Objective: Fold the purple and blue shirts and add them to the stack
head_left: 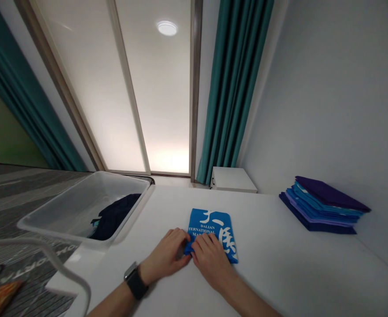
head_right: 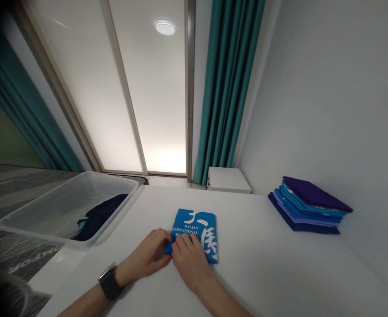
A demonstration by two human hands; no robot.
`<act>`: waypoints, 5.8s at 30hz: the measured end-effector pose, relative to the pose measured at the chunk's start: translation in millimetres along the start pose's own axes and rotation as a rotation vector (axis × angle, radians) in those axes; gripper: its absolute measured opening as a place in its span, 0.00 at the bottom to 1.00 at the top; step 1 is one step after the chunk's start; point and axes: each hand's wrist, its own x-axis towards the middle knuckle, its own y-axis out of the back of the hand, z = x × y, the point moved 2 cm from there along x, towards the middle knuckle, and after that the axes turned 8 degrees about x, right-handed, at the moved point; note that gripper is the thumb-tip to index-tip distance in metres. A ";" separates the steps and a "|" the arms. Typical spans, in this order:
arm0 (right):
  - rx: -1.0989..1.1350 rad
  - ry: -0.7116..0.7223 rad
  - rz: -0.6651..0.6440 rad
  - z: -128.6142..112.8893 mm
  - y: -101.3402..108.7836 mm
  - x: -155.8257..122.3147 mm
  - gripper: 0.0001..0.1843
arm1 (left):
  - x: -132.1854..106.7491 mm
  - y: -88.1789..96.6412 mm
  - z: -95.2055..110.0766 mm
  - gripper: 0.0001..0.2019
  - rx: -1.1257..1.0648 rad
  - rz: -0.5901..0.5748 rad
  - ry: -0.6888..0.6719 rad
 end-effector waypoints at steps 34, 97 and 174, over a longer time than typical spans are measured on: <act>0.325 -0.117 -0.317 81.5 57.8 -72.0 0.25 | 2.6 11.3 -5.5 0.05 -0.071 -0.101 -0.149; 0.329 -0.722 -0.163 127.7 17.3 -30.6 0.30 | 56.8 -13.0 -4.9 0.26 0.149 -0.050 -0.102; 0.792 -0.982 -0.666 175.5 4.6 67.3 0.15 | 57.0 12.1 -27.3 0.11 -0.016 -0.144 0.056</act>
